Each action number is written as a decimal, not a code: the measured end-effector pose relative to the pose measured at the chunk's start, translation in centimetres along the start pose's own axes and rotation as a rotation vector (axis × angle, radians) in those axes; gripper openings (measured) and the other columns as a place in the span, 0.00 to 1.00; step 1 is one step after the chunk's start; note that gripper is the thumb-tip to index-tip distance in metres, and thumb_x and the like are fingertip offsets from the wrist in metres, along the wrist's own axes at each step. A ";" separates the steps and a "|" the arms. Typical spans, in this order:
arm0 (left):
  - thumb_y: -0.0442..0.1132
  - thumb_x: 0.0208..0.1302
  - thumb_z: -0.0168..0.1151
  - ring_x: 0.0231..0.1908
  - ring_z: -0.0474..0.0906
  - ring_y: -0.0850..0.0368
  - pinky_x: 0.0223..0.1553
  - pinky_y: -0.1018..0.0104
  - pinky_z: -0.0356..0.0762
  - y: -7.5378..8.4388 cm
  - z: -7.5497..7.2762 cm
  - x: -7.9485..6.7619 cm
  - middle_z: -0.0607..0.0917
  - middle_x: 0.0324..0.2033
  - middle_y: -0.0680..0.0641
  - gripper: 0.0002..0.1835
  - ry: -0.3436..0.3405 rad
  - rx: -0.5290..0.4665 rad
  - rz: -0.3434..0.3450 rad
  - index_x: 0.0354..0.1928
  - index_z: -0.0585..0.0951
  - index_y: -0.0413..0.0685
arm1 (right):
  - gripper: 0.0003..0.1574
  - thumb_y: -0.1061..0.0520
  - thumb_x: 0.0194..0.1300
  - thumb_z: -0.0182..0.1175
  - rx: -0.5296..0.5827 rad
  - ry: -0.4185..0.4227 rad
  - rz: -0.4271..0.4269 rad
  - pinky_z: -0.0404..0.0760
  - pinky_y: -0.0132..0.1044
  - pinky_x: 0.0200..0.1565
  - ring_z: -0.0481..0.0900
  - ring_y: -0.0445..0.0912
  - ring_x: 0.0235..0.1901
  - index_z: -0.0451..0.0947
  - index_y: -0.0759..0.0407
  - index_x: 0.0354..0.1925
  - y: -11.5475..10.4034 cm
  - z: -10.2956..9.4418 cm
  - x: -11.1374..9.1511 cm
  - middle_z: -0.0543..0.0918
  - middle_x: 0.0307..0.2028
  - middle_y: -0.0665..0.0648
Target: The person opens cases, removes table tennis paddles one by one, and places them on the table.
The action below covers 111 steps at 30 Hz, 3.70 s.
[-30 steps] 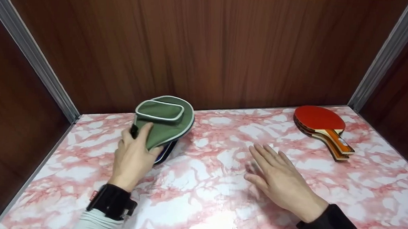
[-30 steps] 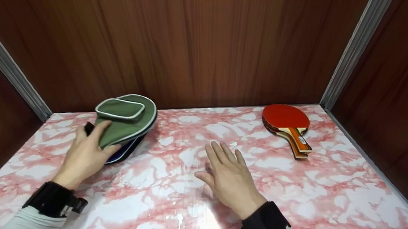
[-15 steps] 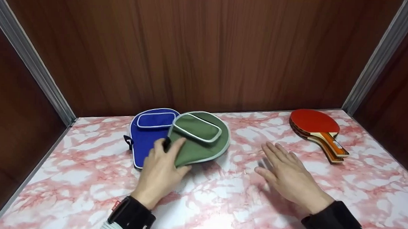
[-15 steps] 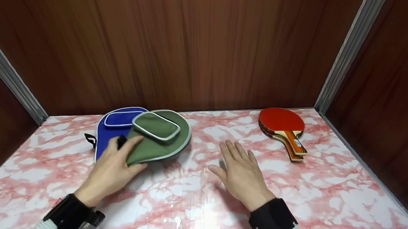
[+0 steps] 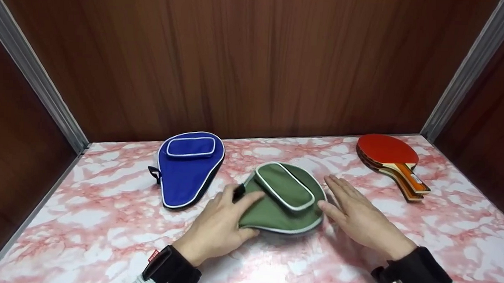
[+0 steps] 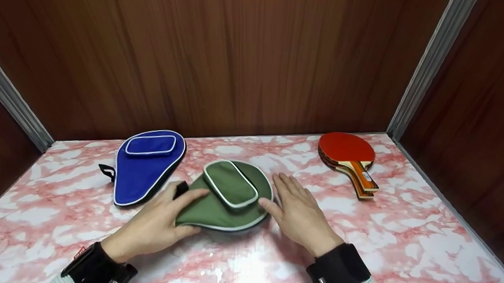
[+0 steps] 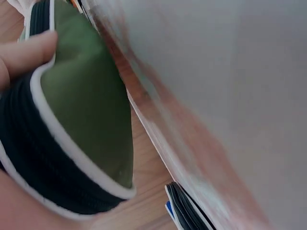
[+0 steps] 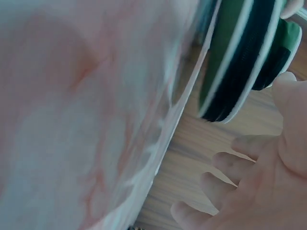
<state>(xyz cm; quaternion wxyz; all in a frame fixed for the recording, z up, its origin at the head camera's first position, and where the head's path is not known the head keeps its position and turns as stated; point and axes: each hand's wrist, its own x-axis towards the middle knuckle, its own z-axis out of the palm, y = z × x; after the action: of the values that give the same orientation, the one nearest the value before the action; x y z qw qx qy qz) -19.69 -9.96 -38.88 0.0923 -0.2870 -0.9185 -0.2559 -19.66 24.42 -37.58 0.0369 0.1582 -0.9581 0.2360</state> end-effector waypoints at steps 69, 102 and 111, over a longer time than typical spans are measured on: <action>0.72 0.77 0.57 0.62 0.77 0.39 0.62 0.36 0.73 6.0 2.3 4.4 0.86 0.62 0.43 0.36 -0.077 0.211 -0.004 0.78 0.78 0.65 | 0.23 0.46 0.83 0.63 -0.041 0.059 -0.038 0.79 0.62 0.60 0.79 0.58 0.59 0.80 0.54 0.67 -2.0 1.5 -0.2 0.82 0.59 0.58; 0.59 0.65 0.68 0.81 0.62 0.36 0.72 0.18 0.55 3.8 1.5 3.6 0.73 0.78 0.47 0.20 -0.259 0.192 0.190 0.57 0.85 0.67 | 0.25 0.58 0.82 0.59 0.030 -0.136 -0.132 0.74 0.66 0.69 0.79 0.62 0.69 0.81 0.56 0.73 0.7 0.6 2.2 0.83 0.68 0.63; 0.52 0.63 0.62 0.81 0.62 0.37 0.73 0.22 0.58 3.6 1.6 3.6 0.69 0.81 0.41 0.21 -0.245 0.253 0.151 0.58 0.85 0.63 | 0.15 0.49 0.82 0.64 -0.004 -0.170 -0.096 0.82 0.58 0.56 0.86 0.48 0.50 0.87 0.51 0.59 0.7 0.3 1.6 0.88 0.49 0.48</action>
<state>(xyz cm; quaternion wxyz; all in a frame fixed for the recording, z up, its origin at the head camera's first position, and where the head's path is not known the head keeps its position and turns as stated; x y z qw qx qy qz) -20.54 -4.86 -37.59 0.0342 -0.3701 -0.9236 -0.0936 -21.38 24.37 -37.96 -0.0332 0.2234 -0.9495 0.2177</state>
